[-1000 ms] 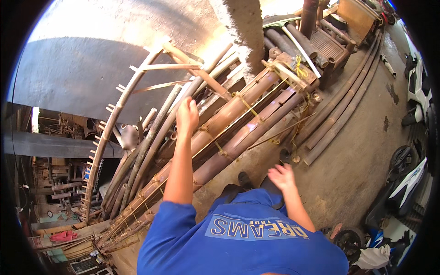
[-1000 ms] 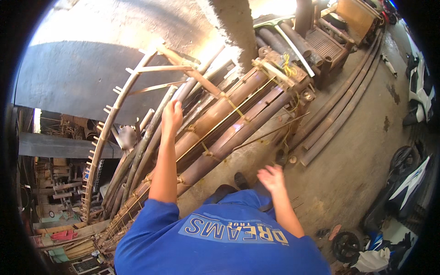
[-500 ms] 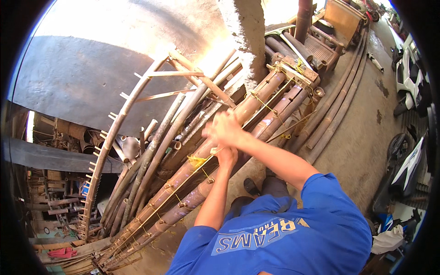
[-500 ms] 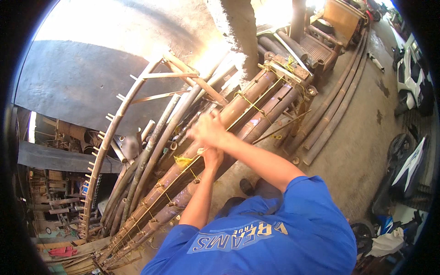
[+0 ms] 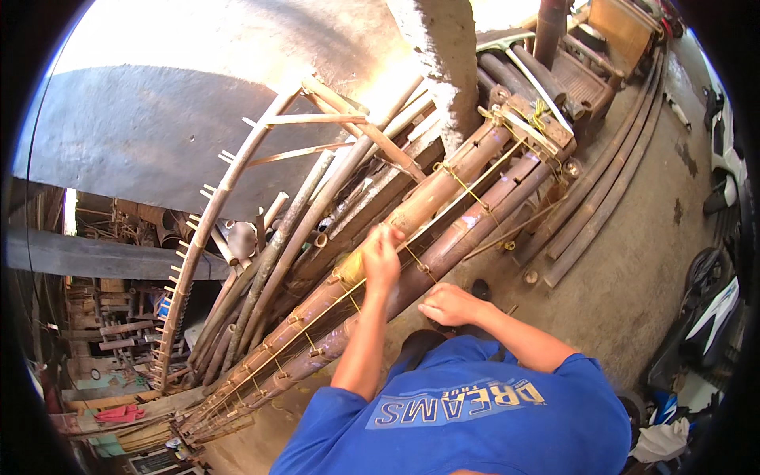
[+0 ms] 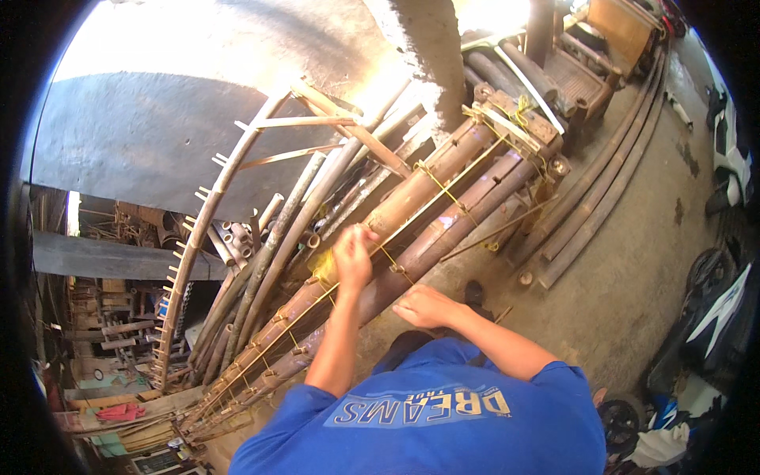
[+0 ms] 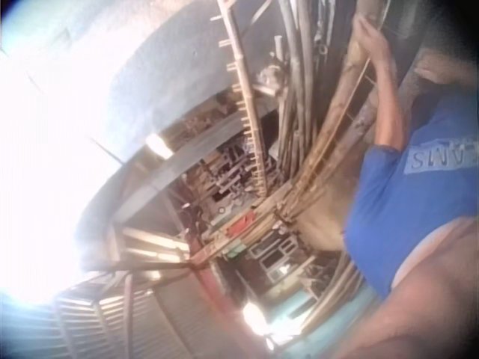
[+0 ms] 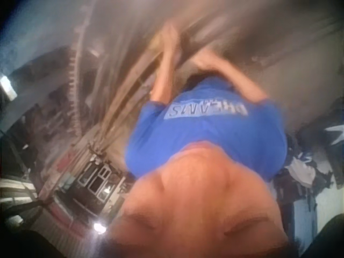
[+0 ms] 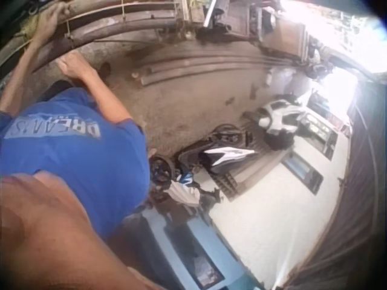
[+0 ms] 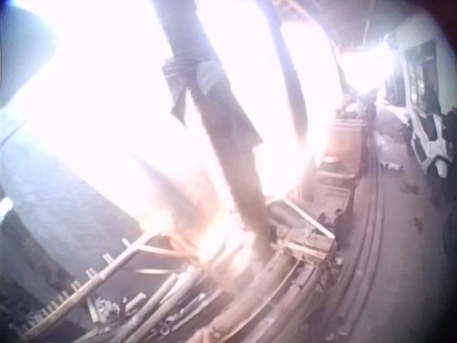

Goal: The person repeatedly ties yellow plastic strips around a bundle of long bamboo poles arranged vertically. They wrap the strips around the poles and secure them by hand, moving along the length of the bundle to fasten multiple sections.

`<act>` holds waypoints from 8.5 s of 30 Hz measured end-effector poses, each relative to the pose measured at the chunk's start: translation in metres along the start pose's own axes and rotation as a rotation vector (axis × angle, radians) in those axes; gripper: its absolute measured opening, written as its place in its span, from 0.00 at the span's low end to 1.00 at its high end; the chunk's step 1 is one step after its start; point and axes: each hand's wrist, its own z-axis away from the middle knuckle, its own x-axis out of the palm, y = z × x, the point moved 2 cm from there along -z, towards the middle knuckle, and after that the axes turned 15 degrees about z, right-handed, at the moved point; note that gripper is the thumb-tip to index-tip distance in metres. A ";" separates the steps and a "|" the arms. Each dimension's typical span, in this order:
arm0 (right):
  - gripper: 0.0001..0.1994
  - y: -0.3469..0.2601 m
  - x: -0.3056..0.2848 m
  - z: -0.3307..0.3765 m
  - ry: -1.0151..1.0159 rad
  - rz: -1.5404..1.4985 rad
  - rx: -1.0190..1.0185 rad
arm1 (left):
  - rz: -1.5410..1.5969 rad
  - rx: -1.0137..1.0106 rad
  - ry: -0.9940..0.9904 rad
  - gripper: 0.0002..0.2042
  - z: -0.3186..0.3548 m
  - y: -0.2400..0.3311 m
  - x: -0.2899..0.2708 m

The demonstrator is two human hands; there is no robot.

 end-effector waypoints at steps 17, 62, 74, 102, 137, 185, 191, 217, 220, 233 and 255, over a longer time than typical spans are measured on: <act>0.14 -0.096 0.146 -0.012 0.161 -1.617 0.858 | -0.833 -0.283 -0.137 0.15 0.022 0.012 -0.182; 0.12 -0.206 0.287 -0.075 0.850 -1.529 0.825 | -0.653 -0.311 -0.468 0.12 0.138 0.007 -0.367; 0.19 -0.175 0.247 -0.246 0.037 1.152 -0.001 | -0.590 0.075 -0.019 0.09 0.173 -0.028 -0.344; 0.26 -0.236 0.335 -0.017 0.526 -1.452 0.923 | -0.736 -0.145 -0.220 0.18 0.075 -0.045 -0.424; 0.20 -0.391 0.303 -0.243 0.103 -0.336 -0.044 | 0.074 -0.017 -0.156 0.15 0.237 -0.069 -0.548; 0.20 -0.503 0.482 -0.208 -0.260 -0.317 -0.242 | -0.564 -0.191 -0.029 0.17 0.320 -0.011 -0.688; 0.20 -0.439 0.585 -0.135 -0.163 0.057 0.047 | -0.125 0.047 0.004 0.11 0.290 0.040 -0.669; 0.18 -0.652 0.707 -0.326 -0.074 -0.159 -0.012 | 0.301 0.040 -0.056 0.18 0.411 -0.145 -0.933; 0.29 -0.557 0.663 -0.348 -0.217 0.704 0.248 | -0.703 -0.134 -0.215 0.16 0.391 -0.014 -0.859; 0.21 -0.561 0.713 -0.183 -0.083 0.069 -0.108 | -0.451 -0.208 -0.040 0.15 0.389 0.014 -0.860; 0.15 -0.655 0.874 -0.188 0.169 -1.551 0.985 | -0.677 -0.337 -0.294 0.17 0.441 0.031 -1.051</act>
